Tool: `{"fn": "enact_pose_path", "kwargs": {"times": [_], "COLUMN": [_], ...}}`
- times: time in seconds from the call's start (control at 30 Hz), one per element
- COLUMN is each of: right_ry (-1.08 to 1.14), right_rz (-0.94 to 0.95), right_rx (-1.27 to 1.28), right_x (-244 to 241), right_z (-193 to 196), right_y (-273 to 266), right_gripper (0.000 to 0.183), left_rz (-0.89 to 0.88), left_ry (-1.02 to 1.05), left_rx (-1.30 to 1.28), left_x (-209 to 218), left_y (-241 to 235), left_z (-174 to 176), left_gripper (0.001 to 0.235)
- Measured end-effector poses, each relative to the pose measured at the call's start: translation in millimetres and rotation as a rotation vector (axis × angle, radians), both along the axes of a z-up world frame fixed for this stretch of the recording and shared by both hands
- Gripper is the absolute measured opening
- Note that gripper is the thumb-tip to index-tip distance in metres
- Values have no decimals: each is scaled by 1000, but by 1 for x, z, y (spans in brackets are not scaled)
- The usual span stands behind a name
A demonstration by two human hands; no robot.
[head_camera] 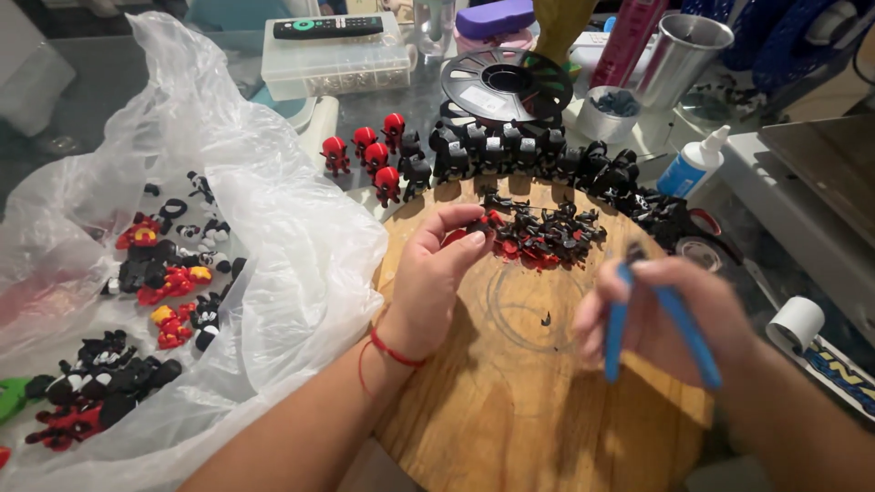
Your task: Assembling small red and black figurines and trimming them with pliers on a wooden work surface.
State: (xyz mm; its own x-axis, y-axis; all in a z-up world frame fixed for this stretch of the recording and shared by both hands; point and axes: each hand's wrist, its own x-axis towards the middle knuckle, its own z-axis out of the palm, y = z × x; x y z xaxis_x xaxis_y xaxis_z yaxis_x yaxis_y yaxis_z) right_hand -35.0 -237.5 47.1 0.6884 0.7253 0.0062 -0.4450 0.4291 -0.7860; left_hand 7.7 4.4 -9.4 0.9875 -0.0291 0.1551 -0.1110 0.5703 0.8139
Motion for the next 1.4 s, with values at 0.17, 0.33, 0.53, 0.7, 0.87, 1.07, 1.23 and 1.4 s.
{"fn": "enact_pose_path", "kwargs": {"times": [0.17, 0.33, 0.53, 0.7, 0.87, 1.07, 1.23, 1.4], "right_ry": [39, -64, 58, -29, -345, -568, -506, -833], "right_rz": [-16, -161, 7, -238, -511, -448, -470, -561], "right_rx": [-67, 86, -17, -204, -715, -1148, -1243, -1336], "right_x": [8, 16, 1, 2, -15, -23, -29, -25], "right_z": [-12, -10, -13, -24, -31, -25, -14, -14], "right_y": [24, 20, 20, -16, 1, 11, 17, 11], "right_gripper": [25, 27, 27, 67, 65, 56, 57, 94], "left_rz": [19, 25, -39, -21, 16, -143, -241, -413], "left_ry": [40, 33, -18, -98, -282, -73, 53, 58], "left_rx": [65, 45, 139, 412, 597, 250, 265, -24], "left_x": [-3, -1, -9, -20, -30, -24, -40, -40], "left_y": [1, 1, 0, -1, -2, -13, -16, -21], "left_z": [8, 6, 5, 16, 30, 4, 22, 17], "left_gripper": [34, 41, 44, 40, 53, 27, 26, 38]}}
